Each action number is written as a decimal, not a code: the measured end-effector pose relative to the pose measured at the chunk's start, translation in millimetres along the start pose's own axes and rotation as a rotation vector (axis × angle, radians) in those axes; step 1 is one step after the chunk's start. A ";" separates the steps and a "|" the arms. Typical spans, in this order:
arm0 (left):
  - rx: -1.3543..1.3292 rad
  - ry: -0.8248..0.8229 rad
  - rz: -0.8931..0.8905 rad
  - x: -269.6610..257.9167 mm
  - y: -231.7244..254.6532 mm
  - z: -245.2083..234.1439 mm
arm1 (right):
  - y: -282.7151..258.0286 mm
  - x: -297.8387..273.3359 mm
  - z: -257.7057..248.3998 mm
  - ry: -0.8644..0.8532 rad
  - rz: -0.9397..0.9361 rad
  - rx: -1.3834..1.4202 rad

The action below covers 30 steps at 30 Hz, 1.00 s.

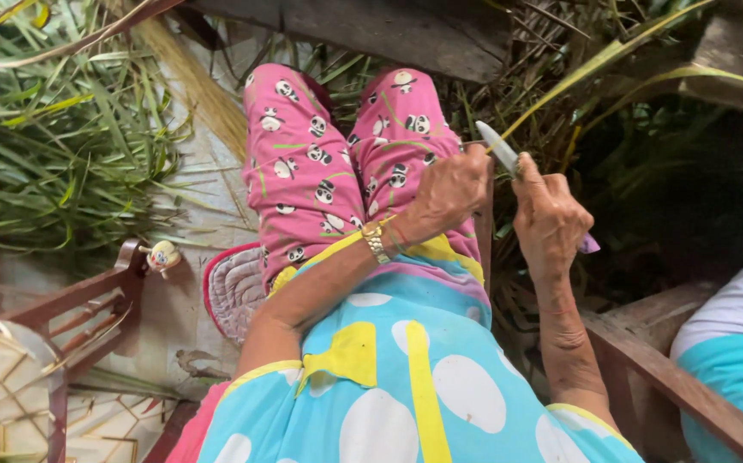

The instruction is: Stripping palm leaves from the midrib using a small knife

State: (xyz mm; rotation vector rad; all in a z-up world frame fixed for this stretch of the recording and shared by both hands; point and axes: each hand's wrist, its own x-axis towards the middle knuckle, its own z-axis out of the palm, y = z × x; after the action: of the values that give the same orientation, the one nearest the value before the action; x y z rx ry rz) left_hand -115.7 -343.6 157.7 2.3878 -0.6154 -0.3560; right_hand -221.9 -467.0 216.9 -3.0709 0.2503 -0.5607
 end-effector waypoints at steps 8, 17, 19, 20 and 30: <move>-0.007 -0.110 0.279 -36.1 20.1 -73.3 | 82.5 9.9 32.3 0.096 0.332 0.041; -0.249 -0.327 0.139 -46.3 -23.8 -121.8 | 210.1 -43.1 62.8 0.156 0.771 0.060; -0.310 -0.332 0.115 -45.9 -23.8 -117.1 | 225.5 -58.4 73.2 0.162 0.811 0.082; -0.369 -0.335 0.086 -45.9 -24.5 -115.1 | 232.4 -65.3 79.4 0.165 0.847 0.108; -0.732 -0.267 0.170 -31.5 -8.7 -106.6 | 209.2 -86.7 58.6 0.294 0.974 0.795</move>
State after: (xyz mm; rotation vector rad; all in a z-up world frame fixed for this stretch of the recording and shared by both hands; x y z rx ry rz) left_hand -97.5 -266.4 236.1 1.5911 -0.6589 -0.6955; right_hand -313.8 -660.9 123.7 -1.7924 1.1019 -0.7576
